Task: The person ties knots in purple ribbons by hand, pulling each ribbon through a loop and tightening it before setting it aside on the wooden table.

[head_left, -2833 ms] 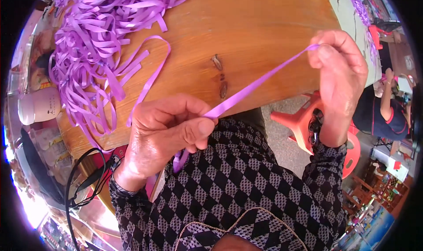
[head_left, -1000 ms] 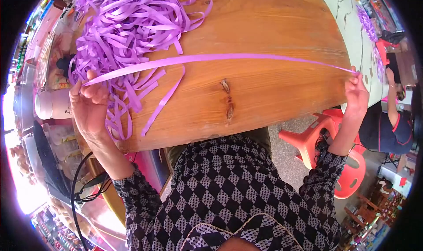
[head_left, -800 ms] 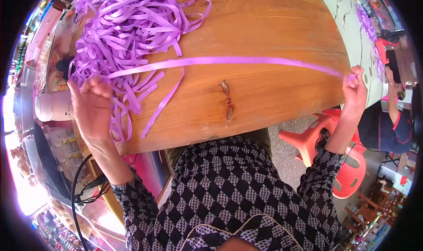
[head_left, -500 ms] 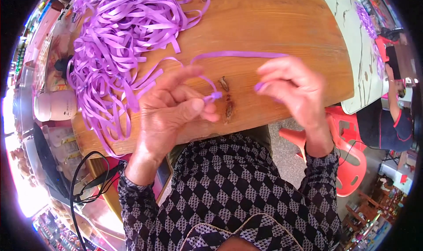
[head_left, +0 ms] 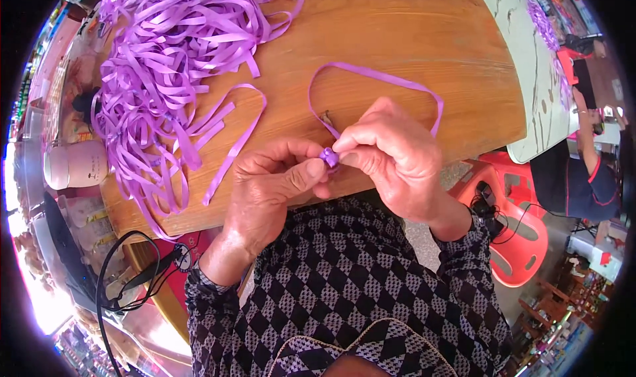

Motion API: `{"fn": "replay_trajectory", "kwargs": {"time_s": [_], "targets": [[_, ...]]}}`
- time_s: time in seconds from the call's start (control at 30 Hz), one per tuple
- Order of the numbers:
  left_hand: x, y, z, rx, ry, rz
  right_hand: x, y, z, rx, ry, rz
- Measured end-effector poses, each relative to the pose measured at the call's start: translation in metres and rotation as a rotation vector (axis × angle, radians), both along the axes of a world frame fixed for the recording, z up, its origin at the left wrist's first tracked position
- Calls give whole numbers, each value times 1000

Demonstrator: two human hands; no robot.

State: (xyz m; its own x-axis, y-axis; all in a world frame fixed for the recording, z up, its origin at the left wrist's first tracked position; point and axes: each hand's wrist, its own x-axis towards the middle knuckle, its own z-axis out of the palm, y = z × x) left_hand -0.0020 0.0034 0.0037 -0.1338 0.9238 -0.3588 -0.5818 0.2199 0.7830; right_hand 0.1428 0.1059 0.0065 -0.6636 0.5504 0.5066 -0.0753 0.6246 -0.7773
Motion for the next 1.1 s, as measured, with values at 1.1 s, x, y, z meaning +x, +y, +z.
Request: {"fn": "replay_trajectory", "kwargs": {"time_s": [1.1], "targets": [[3, -8, 7, -53, 241, 35, -5, -24, -15, -596, 36, -168]]}}
